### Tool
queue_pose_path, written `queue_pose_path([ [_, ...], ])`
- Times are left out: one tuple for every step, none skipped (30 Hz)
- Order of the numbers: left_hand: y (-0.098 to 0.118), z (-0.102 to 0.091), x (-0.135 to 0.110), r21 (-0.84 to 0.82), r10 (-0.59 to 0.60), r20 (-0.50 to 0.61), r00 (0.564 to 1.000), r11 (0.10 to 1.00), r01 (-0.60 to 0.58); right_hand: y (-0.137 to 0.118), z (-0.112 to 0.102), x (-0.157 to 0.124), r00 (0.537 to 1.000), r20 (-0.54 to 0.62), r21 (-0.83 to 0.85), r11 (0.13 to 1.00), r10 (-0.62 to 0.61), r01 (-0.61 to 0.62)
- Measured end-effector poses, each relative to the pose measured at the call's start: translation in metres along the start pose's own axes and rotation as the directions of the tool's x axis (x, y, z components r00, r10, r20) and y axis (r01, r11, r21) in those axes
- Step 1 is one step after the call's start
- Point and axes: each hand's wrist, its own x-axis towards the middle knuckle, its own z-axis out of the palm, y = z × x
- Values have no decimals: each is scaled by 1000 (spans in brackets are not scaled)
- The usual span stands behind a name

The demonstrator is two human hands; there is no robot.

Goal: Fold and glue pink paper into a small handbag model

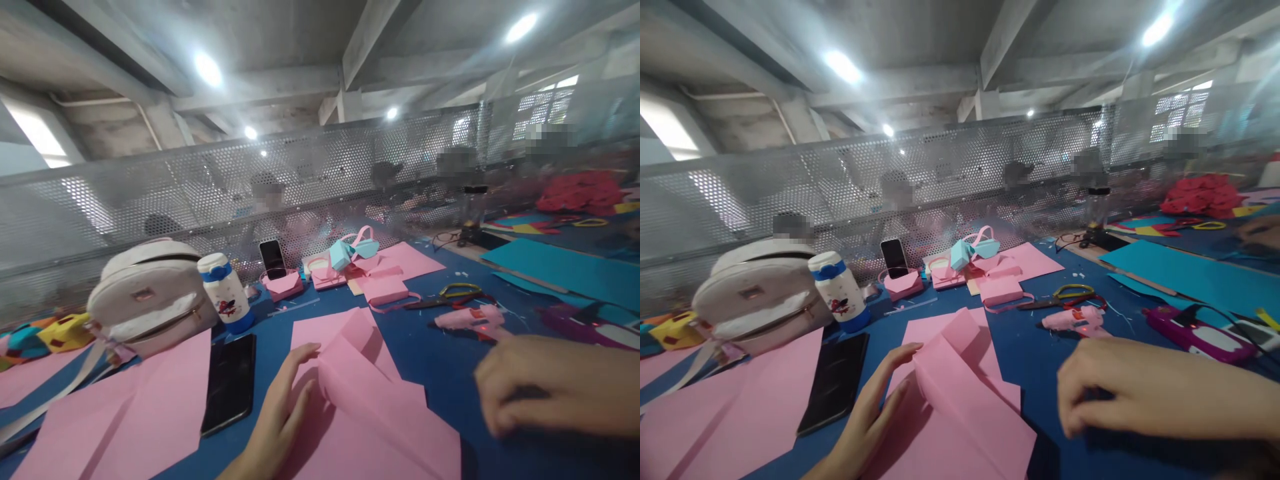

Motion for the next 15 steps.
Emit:
queue_pose_path([
  [-1, 0, -1, 2, 2, 3, 1000, 1000, -2, -5, 2, 14, 1000, 23, 32, 999, 10, -11],
  [-1, 0, -1, 0, 0, 2, 1000, 1000, 0, -10, 6, 29, 999, 49, 67, 997, 21, -24],
  [-1, -1, -2, -3, -8, -1, 1000, 1000, 8, -14, 11, 42, 996, 78, 104, 994, 31, -39],
  [-1, -1, -2, -7, -25, 1, 1000, 1000, 25, -17, 16, 55, 993, 108, 139, 989, 41, -56],
  [0, -1, -2, -11, -48, 5, 999, 999, 48, -19, 23, 66, 989, 141, 175, 982, 51, -75],
  [0, -1, -1, -15, -74, 11, 997, 997, 75, -20, 29, 76, 983, 177, 213, 973, 56, -94],
  [1, -2, 0, -21, -97, 21, 995, 995, 97, -20, 36, 84, 975, 215, 253, 961, 55, -110],
  [3, -2, 1, -29, -113, 33, 993, 993, 114, -20, 42, 91, 966, 253, 295, 948, 47, -123],
  [4, -2, 2, -44, -116, 50, 992, 992, 118, -20, 48, 98, 959, 282, 337, 932, 33, -131],
  [4, -2, 3, -69, -105, 69, 992, 992, 110, -21, 52, 104, 955, 296, 375, 918, 17, -132],
  [5, -2, 4, -99, -87, 86, 993, 991, 95, -22, 55, 110, 957, 291, 406, 906, -3, -121],
  [5, -1, 4, -129, -69, 96, 993, 988, 81, -25, 57, 115, 963, 268, 422, 901, -22, -97],
  [5, 1, 3, -156, -61, 96, 993, 985, 76, -30, 58, 120, 972, 232, 412, 910, -45, -56],
  [4, 2, 2, -182, -66, 86, 994, 980, 80, -35, 57, 124, 979, 189, 370, 929, -75, 0],
  [3, 3, 1, -210, -83, 70, 994, 973, 96, -41, 56, 127, 983, 143, 291, 954, -115, 70],
])
